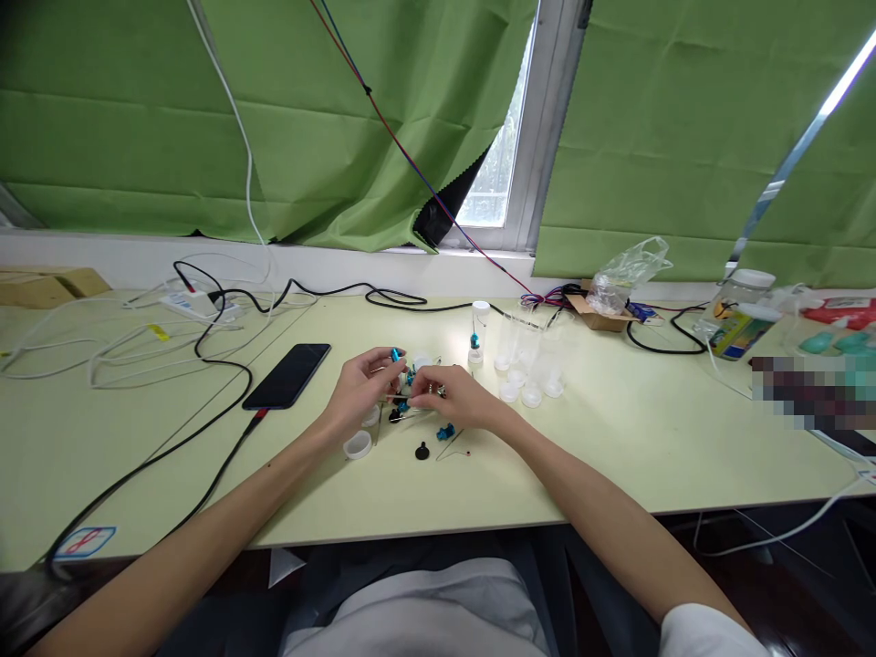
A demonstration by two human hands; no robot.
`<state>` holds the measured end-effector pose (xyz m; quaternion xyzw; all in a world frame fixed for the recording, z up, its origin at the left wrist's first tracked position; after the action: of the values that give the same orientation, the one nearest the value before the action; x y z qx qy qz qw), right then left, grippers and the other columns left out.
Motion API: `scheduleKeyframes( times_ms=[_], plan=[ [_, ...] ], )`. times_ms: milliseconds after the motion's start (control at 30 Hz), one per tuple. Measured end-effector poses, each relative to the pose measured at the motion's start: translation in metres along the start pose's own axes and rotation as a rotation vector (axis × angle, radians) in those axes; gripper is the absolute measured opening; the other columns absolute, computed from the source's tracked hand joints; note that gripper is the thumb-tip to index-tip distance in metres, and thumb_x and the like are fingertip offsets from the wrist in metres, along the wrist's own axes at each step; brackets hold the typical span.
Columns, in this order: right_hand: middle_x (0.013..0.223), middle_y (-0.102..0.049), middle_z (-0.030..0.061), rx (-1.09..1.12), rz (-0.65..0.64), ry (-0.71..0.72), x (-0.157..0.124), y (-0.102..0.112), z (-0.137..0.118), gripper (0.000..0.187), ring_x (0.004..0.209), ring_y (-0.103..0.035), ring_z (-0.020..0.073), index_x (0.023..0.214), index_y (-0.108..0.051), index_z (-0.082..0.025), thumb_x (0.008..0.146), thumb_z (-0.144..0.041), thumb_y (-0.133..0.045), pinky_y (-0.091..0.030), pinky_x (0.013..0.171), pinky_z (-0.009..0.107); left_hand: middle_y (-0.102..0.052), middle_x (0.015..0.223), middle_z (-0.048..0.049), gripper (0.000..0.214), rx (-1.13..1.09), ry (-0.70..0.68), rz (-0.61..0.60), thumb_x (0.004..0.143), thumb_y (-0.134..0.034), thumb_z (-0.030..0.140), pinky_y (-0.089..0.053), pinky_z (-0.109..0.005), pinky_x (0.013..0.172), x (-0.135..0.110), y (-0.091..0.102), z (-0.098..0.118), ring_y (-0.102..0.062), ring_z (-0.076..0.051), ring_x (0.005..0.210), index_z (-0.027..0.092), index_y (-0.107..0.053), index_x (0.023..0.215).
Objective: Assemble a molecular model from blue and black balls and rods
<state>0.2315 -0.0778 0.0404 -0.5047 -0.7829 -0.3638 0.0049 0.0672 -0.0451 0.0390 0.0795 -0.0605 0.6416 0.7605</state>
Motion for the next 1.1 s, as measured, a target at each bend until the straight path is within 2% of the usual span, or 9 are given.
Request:
scheduleKeyframes(
  times_ms=[133,233,367,500,733,1100],
  plan=[
    [0.08,-0.064,0.0004,0.16,0.17,-0.027,0.002,0.01,0.007,0.012,0.074,-0.06,0.015,0.084,-0.06,-0.02,0.087,-0.031,-0.066,-0.048,0.072,0.03,-0.057,0.07,0.0001,0.036,0.056,-0.028,0.005,0.074,-0.072,0.041,-0.039,-0.025,0.046,0.0,0.0,0.002,-0.049,-0.01,0.048,0.015,-0.066,0.099],
    [0.072,-0.061,-0.0008,0.298,0.282,-0.044,0.004,0.014,0.013,0.019,0.067,-0.058,0.0139,0.084,-0.059,-0.02,0.085,-0.036,-0.069,-0.049,0.066,0.03,-0.056,0.071,0.0,0.035,0.086,-0.037,-0.009,0.075,-0.071,0.04,-0.039,-0.024,0.045,-0.001,-0.001,0.002,-0.05,-0.01,0.048,0.016,-0.066,0.1],
    [0.065,-0.059,-0.0019,0.39,0.38,-0.074,0.005,0.017,0.015,0.025,0.058,-0.055,0.012,0.081,-0.061,-0.019,0.082,-0.041,-0.072,-0.047,0.059,0.028,-0.06,0.077,-0.0018,0.035,0.17,-0.093,-0.038,0.078,-0.069,0.043,-0.039,-0.024,0.045,-0.001,0.0,0.0,-0.05,-0.011,0.051,0.018,-0.067,0.102],
    [0.064,-0.059,-0.0017,0.39,0.414,-0.105,0.004,0.017,0.016,0.027,0.055,-0.054,0.0118,0.08,-0.065,-0.018,0.081,-0.044,-0.073,-0.047,0.058,0.028,-0.066,0.084,-0.0035,0.031,0.328,-0.208,-0.048,0.084,-0.063,0.044,-0.043,-0.025,0.051,-0.001,0.001,-0.001,-0.053,-0.012,0.057,0.02,-0.069,0.103],
    [0.064,-0.059,-0.0004,0.312,0.44,-0.121,0.003,0.018,0.018,0.027,0.054,-0.05,0.0117,0.079,-0.068,-0.018,0.081,-0.045,-0.071,-0.043,0.054,0.028,-0.07,0.106,-0.005,0.022,0.53,-0.378,-0.006,0.088,-0.058,0.031,-0.049,-0.026,0.065,-0.005,-0.001,0.004,-0.06,-0.014,0.07,0.021,-0.07,0.103],
    [0.065,-0.061,0.001,0.272,0.426,-0.166,0.003,0.017,0.016,0.024,0.054,-0.049,0.0115,0.078,-0.069,-0.017,0.08,-0.041,-0.07,-0.041,0.053,0.027,-0.069,0.101,-0.0047,0.021,0.611,-0.431,0.046,0.087,-0.057,0.024,-0.049,-0.026,0.066,-0.005,0.002,0.004,-0.058,-0.013,0.066,0.021,-0.07,0.103]
  ],
)
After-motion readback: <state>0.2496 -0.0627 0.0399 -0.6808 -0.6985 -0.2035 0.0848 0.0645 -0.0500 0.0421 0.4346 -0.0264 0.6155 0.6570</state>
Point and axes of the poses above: each hand's wrist, its own x-axis towards the middle knuckle, its own y-axis out of the back of the hand, z = x × y, the point moved 3 cm from there along x, towards the middle knuckle
